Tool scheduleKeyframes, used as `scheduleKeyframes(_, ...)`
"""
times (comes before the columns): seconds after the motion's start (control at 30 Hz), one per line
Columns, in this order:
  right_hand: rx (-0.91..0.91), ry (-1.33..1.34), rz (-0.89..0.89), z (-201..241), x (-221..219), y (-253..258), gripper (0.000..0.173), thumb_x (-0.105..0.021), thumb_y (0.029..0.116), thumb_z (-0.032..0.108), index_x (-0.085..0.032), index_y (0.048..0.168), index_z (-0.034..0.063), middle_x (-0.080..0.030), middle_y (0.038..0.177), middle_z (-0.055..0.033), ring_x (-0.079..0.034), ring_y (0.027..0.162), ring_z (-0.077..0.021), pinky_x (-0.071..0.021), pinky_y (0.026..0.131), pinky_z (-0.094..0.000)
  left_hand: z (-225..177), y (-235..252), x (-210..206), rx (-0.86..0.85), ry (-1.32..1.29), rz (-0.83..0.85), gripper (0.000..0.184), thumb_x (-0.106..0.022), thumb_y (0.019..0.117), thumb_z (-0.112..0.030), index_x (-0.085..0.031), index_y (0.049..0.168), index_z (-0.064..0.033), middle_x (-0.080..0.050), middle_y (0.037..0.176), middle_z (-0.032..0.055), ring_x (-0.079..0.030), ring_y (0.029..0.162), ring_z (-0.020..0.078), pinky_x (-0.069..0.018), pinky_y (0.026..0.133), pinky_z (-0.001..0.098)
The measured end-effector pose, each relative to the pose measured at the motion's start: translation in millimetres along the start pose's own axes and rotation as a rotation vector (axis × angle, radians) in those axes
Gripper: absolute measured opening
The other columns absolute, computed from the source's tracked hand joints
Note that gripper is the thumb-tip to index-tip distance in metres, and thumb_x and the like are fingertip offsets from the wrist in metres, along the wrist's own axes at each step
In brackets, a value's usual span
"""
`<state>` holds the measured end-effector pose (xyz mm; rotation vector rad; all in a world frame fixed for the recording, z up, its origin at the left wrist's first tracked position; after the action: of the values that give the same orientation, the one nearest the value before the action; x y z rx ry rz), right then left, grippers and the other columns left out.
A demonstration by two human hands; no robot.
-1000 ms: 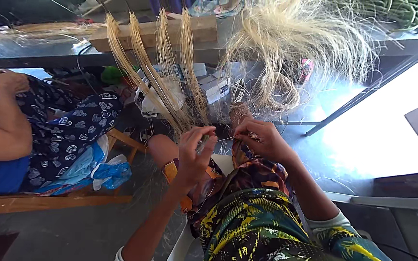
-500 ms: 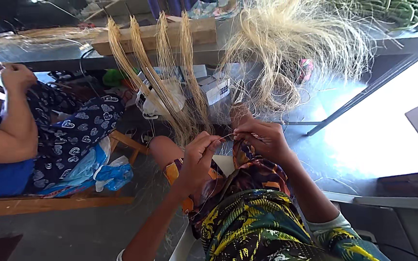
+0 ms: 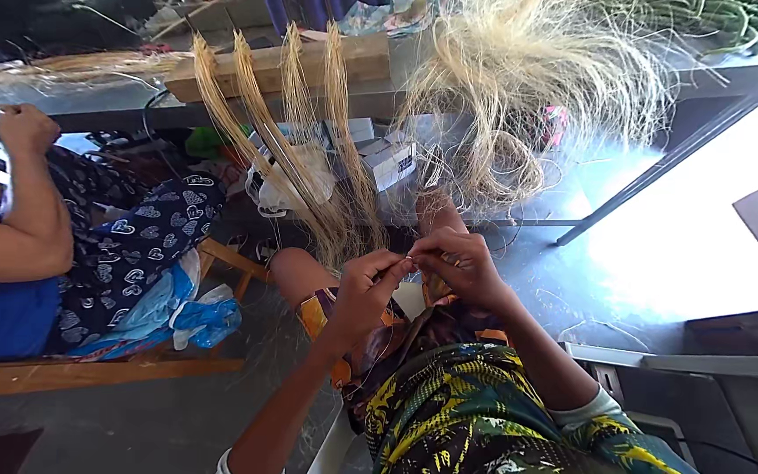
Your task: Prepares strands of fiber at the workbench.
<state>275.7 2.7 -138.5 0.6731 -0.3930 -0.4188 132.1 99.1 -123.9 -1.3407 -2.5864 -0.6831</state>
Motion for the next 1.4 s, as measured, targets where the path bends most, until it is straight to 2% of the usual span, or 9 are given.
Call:
scheduleKeyframes(0.1,-0.075,0.146,0.041,-3.3,-3.6,1.8,0.008,-0.064,0.0954,0.000,-0.071,0.100,-0.0020,-0.071,0.086,-0.0031,-0.067,0.073,-0.0043,-0.0596,0.070,-0.0212,0.2,-1.7,3.4,0.026,0.003,-0.065,0.013,-0.063,0.0993,-0.011,-0.072,0.091,-0.0057,-0.065,0.079,-0.0072,-0.057,0.068,-0.0044,-0.0481,0.063,0.0116)
scheduleKeyframes(0.33,-0.262,0.359,0.077,-8.9,-6.0,2.1,0.007,-0.065,0.0958,-0.001,-0.070,0.100,-0.0017,-0.071,0.078,-0.0019,-0.068,0.066,-0.0056,-0.0598,0.065,-0.0216,1.5,-3.3,4.7,-0.065,0.040,-0.167,0.016,-0.071,0.0940,-0.010,-0.071,0.109,-0.0055,-0.055,0.069,-0.0085,-0.048,0.058,-0.0031,-0.0402,0.054,0.0114)
scheduleKeyframes(0.57,-0.369,0.532,0.088,-12.1,-11.7,3.1,0.007,-0.067,0.0930,-0.004,-0.067,0.096,0.0025,-0.072,0.075,-0.0008,-0.068,0.062,-0.0062,-0.0597,0.061,-0.0214,-1.7,-0.8,3.9,-0.038,-0.088,-0.169,0.010,-0.069,0.0908,0.000,-0.070,0.099,-0.0043,-0.067,0.084,-0.0046,-0.061,0.071,-0.0006,-0.0533,0.066,0.0156)
scheduleKeyframes(0.73,-0.356,0.570,0.122,-39.2,-34.1,-6.1,0.024,-0.074,0.0889,0.006,-0.068,0.112,0.0010,-0.071,0.094,-0.0012,-0.067,0.083,-0.0063,-0.0581,0.078,-0.0266,10.3,1.7,5.2,0.090,-0.214,-0.192,0.007,-0.070,0.0881,-0.009,-0.074,0.090,-0.0146,-0.065,0.106,-0.0014,-0.061,0.099,0.0098,-0.0519,0.084,0.0257)
scheduleKeyframes(0.8,-0.332,0.632,0.090,-42.8,-45.8,-7.6,0.016,-0.072,0.0900,0.004,-0.072,0.106,0.0001,-0.068,0.098,-0.0001,-0.066,0.092,-0.0060,-0.0581,0.087,-0.0273,12.1,2.5,3.8,0.140,-0.297,-0.192,0.007,-0.070,0.0879,-0.007,-0.074,0.089,-0.0130,-0.064,0.109,0.0002,-0.063,0.098,0.0104,-0.0560,0.083,0.0256)
scheduleKeyframes(0.9,-0.325,0.679,0.051,-45.6,-51.8,-6.2,0.006,-0.069,0.0919,0.005,-0.075,0.089,0.0051,-0.065,0.092,0.0034,-0.061,0.089,-0.0037,-0.0538,0.082,-0.0230,12.1,-0.4,3.2,0.200,-0.372,-0.193,0.009,-0.069,0.0878,-0.005,-0.073,0.088,-0.0124,-0.064,0.111,0.0009,-0.063,0.102,0.0107,-0.0569,0.085,0.0259)
scheduleKeyframes(1.07,-0.260,0.618,0.098,-52.7,-34.0,-2.9,0.012,-0.057,0.0997,0.008,-0.070,0.097,0.0075,-0.067,0.104,-0.0009,-0.064,0.099,-0.0089,-0.0559,0.089,-0.0294,17.4,0.5,9.6,0.208,-0.315,-0.243,0.010,-0.067,0.0882,-0.002,-0.070,0.089,-0.0111,-0.062,0.112,0.0008,-0.062,0.103,0.0099,-0.0563,0.086,0.0256)
scheduleKeyframes(1.23,-0.253,0.300,0.167,-32.4,-24.1,5.7,0.012,-0.053,0.1042,0.008,-0.062,0.104,0.0000,-0.061,0.077,0.0000,-0.058,0.066,-0.0020,-0.0509,0.061,-0.0176,23.1,3.1,10.4,0.125,-0.007,-0.198,0.003,-0.066,0.0920,-0.005,-0.066,0.094,-0.0078,-0.064,0.095,0.0000,-0.062,0.087,0.0071,-0.0522,0.077,0.0236)
scheduleKeyframes(1.4,-0.025,-0.050,0.231,-15.9,-14.3,13.8,0.012,-0.060,0.1007,0.007,-0.068,0.101,-0.0016,-0.063,0.085,-0.0051,-0.057,0.071,-0.0046,-0.0509,0.065,-0.0185,13.9,5.1,13.4,0.072,0.216,-0.089,0.005,-0.062,0.0917,-0.010,-0.065,0.091,-0.0059,-0.061,0.089,-0.0004,-0.059,0.084,0.0037,-0.0494,0.077,0.0195)
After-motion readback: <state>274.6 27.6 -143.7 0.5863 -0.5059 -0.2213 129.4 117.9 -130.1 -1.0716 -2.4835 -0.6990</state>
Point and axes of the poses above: each hand's wrist, its own y-axis towards the middle knuckle, its own x-axis out of the back of the hand, z = x × y, the point moved 5 cm from there along y, towards the middle knuckle
